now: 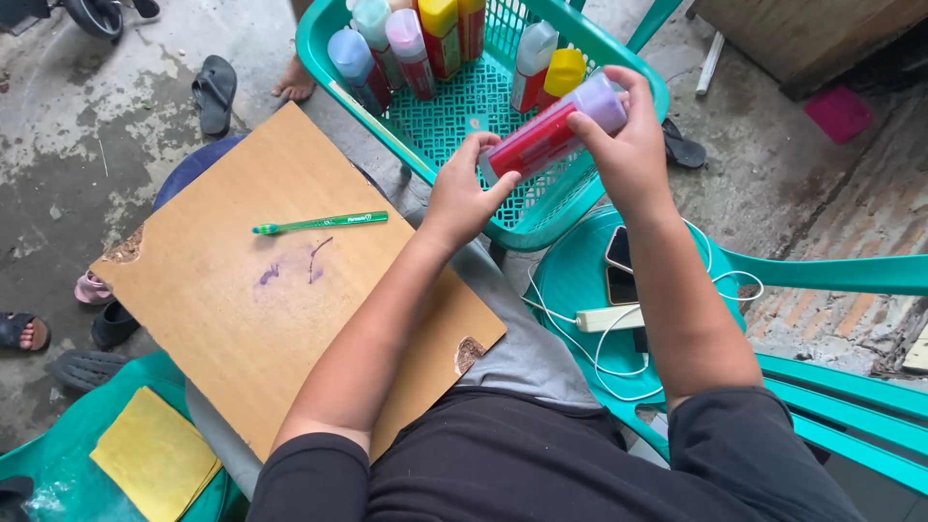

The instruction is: The person handles a purple cloth wrapped in plastic, then picks up a red bottle of liquid and places it back. They then unfold a yellow cloth on a wooden board and scrub it with a green toothbrush before folding it.

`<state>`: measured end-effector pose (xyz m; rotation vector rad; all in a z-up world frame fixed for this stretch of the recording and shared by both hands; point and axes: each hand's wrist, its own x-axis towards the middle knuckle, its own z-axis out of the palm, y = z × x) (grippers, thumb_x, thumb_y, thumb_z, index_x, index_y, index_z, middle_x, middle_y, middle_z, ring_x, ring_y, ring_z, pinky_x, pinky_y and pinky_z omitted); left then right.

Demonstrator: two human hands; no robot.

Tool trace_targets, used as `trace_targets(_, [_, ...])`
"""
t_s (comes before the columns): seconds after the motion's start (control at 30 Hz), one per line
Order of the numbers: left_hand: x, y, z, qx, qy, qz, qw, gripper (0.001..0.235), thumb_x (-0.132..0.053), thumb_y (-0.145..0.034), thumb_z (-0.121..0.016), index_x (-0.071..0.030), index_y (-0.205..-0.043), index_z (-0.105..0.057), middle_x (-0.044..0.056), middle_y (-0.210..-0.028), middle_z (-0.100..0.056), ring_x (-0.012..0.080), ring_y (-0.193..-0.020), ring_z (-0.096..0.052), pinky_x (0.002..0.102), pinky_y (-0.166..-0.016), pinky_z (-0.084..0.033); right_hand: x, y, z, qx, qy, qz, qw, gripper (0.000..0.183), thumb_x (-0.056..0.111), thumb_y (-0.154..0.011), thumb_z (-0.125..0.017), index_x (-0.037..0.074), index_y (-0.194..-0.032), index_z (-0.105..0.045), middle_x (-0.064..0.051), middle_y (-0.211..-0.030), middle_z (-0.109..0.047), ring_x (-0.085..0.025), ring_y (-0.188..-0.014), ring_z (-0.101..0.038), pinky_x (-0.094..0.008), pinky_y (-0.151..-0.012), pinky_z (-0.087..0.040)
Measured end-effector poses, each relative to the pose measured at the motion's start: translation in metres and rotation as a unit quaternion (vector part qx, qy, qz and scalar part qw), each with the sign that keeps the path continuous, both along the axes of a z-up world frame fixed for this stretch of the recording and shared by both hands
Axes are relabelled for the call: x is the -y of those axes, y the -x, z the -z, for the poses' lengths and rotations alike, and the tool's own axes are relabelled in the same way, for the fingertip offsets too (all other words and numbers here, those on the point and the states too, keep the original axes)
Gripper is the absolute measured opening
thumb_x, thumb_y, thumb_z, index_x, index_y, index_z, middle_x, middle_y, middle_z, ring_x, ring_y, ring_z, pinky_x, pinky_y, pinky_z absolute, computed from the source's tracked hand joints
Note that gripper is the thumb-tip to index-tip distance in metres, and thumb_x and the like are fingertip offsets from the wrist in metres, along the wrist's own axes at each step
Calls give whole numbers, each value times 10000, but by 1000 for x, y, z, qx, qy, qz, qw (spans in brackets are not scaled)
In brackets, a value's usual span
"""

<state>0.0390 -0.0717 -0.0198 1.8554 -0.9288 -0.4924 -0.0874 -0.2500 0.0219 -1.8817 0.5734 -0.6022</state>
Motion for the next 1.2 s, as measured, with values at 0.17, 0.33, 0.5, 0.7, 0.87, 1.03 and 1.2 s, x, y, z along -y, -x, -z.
trace_targets(0.17, [15, -33, 47, 179, -65, -44, 981, 596, -308, -850, -747, -95, -1348, -495, 126, -1252, -654, 326, -1097, -644, 466, -913, -488, -1, -53, 15, 31, 85, -38, 995, 561, 243, -949, -778, 141, -1390, -446, -171, -1276, -565, -264, -1023, -656, -327, -775, -604])
trace_targets(0.33, [23, -32, 69, 240, -399, -65, 883, 1182, -688, -796, -753, 8, -1576, -199, 162, -1620, -312, 399, -1521, -214, 692, -1174, -148, -12, -121, 33, -4, 196, -86, 977, 668, 150, -869, -881, 62, -1417, -508, -186, -1335, -607, -345, -1180, -613, -416, -934, -521])
trace_targets(0.5, [19, -31, 59, 174, -417, 7, 892, 748, -680, -936, -487, -36, -1280, -647, 218, -1466, -462, 515, -1489, -183, 743, -1075, -300, -22, -193, 62, -22, 249, -157, 956, 704, 169, -876, -862, 111, -1459, -472, -165, -1348, -552, -396, -1106, -651, -492, -792, -549])
trace_targets(0.7, [16, -33, 60, 183, -373, -21, 909, 624, -585, -892, -546, -54, -1182, -698, 205, -1407, -519, 480, -1453, -266, 706, -1043, -355, -39, -261, 107, -1, 361, -181, 915, 737, 234, -862, -895, 106, -1436, -452, -178, -1336, -561, -383, -1099, -646, -472, -797, -590])
trace_targets(0.87, [17, -33, 68, 195, -367, -25, 909, 657, -590, -902, -504, -56, -1246, -668, 201, -1412, -505, 493, -1440, -262, 717, -1039, -342, -39, -296, 140, -41, 551, -124, 824, 786, 543, -843, -871, 188, -1439, -502, -81, -1296, -610, -307, -1153, -571, -449, -861, -482])
trace_targets(1.03, [13, -33, 65, 186, -329, -39, 925, 621, -573, -899, -521, -54, -1199, -684, 222, -1367, -515, 526, -1427, -279, 761, -1028, -326, -43, -302, 151, -108, 579, -119, 799, 817, 497, -849, -835, 201, -1507, -451, -158, -1428, -499, -361, -1260, -485, -493, -928, -453])
trace_targets(1.2, [0, -29, 61, 248, -327, -18, 912, 812, -688, -881, -528, -146, -1482, -464, 236, -1593, -331, 448, -1503, -214, 815, -1102, -78, -50, -286, 140, -132, 572, -92, 805, 908, 552, -887, -820, 238, -1603, -358, -153, -1556, -373, -348, -1357, -409, -487, -1019, -423])
